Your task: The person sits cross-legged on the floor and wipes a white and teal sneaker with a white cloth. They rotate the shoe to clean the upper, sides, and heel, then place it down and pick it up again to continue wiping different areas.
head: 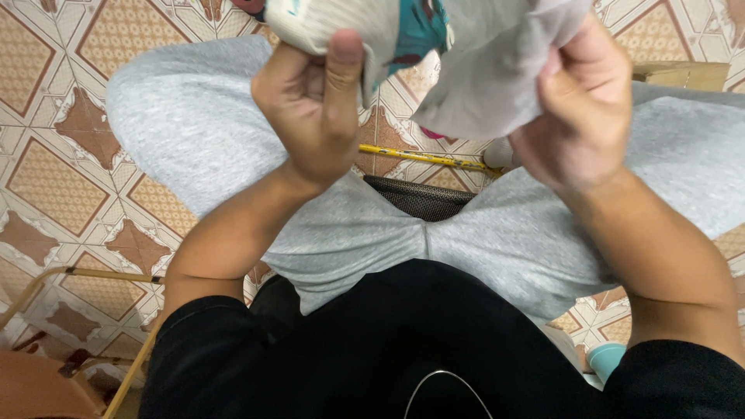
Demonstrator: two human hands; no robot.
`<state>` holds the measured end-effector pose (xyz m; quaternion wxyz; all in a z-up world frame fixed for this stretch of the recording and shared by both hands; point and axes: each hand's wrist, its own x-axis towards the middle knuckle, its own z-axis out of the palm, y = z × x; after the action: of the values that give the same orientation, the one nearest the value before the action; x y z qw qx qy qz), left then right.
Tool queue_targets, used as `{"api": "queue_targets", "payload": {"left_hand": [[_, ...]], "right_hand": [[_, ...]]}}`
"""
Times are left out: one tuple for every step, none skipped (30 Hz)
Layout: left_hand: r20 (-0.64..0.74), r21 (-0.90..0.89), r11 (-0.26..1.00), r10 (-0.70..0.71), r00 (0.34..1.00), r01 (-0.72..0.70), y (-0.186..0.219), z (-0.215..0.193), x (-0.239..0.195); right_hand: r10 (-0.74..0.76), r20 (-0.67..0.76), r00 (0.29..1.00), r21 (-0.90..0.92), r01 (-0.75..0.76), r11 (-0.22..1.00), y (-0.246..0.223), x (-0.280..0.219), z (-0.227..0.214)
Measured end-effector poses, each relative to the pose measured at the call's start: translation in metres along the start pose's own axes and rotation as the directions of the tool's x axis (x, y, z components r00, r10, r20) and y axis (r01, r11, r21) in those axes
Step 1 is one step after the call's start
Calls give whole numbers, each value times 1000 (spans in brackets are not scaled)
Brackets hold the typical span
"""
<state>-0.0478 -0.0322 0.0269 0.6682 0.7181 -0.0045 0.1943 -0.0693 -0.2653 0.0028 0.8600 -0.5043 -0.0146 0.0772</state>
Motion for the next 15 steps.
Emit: {"api": "queue_targets", "payload": {"left_hand": [[-2,0,1000,0,1000,0,0,-1,4],[-43,-9,1000,-14,999,14,0,-2,7],[-83,-19,999,-28,996,27,-1,-2,11],[-84,-19,999,-27,996,25,1,-2,14],[-96,-62,998,-38,995,32,3,-1,18],[-108,-104,994,-50,993,39,5,0,21],[-107,-104,994,-49,993,38,4,-3,23],[-117,-74,996,-53,992,45,3,-5,25],[-126,-43,998,-58,990,53,3,-8,26],[-125,-42,998,-59,990,54,-1,-8,27],[-114,-213,973,-115,987,89,-5,-8,28],[-93,-377,918,-168,981,122,-8,-9,28],[-93,-374,919,-169,981,123,-15,-15,29],[-4,-479,867,-160,987,138,-22,-21,30],[81,-576,802,-138,987,159,-29,-28,31]], "right_hand": [[0,2,1000,-1,0,1000,-4,3,-4],[12,53,999,9,-13,1000,-8,7,-7],[22,104,994,17,-24,1000,-11,10,-11],[21,106,994,16,-23,1000,-12,10,-14],[60,83,995,87,-68,994,-13,9,-17],[101,63,993,160,-110,981,-15,9,-20],[100,62,993,160,-109,981,-17,9,-19],[110,60,992,172,-118,978,-19,8,-17],[121,56,991,186,-129,974,-20,8,-16],[121,55,991,187,-129,974,-18,7,-18],[97,68,993,98,-104,990,-16,6,-20],[75,82,994,10,-76,997,-14,5,-22],[76,82,994,14,-78,997,-14,4,-17],[120,17,993,-22,-119,993,-15,4,-12],[160,-50,986,-54,-162,985,-15,3,-7]]}}
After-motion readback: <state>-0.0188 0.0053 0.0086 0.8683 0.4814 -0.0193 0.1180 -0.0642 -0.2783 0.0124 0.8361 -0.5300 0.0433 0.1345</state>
